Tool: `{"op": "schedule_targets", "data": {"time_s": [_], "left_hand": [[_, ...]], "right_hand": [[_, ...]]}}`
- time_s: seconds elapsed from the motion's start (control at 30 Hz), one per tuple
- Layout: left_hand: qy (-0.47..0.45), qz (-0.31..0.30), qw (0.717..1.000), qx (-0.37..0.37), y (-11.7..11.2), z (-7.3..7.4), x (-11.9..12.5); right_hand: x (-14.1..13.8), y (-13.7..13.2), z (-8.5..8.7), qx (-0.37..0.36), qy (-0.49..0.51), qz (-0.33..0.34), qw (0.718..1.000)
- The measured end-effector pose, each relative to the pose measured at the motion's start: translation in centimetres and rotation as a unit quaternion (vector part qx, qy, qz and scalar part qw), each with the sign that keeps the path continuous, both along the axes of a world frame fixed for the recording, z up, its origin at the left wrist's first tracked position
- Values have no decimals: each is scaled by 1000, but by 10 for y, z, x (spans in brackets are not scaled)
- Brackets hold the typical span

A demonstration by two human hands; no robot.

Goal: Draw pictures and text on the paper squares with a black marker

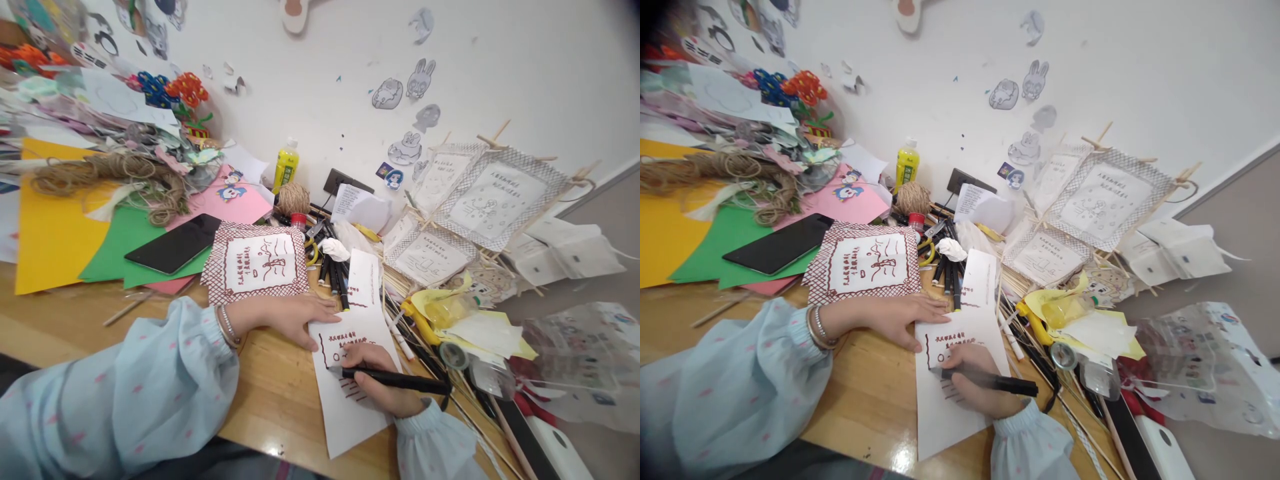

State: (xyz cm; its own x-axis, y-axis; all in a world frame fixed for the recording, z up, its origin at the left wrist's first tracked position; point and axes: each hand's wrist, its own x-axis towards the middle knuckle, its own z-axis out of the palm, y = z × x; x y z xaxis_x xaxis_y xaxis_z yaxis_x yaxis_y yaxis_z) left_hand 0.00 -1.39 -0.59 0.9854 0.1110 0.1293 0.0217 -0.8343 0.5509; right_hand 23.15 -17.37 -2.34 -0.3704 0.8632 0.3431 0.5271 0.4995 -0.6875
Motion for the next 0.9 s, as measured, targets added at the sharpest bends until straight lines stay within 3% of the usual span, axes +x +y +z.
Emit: {"op": "schedule_targets", "data": {"time_s": [0.9], "left_hand": [[9, -1, 1000, 15, 0, 0, 0]], "right_hand": [[0, -3, 0, -13, 46, 19, 999]]}}
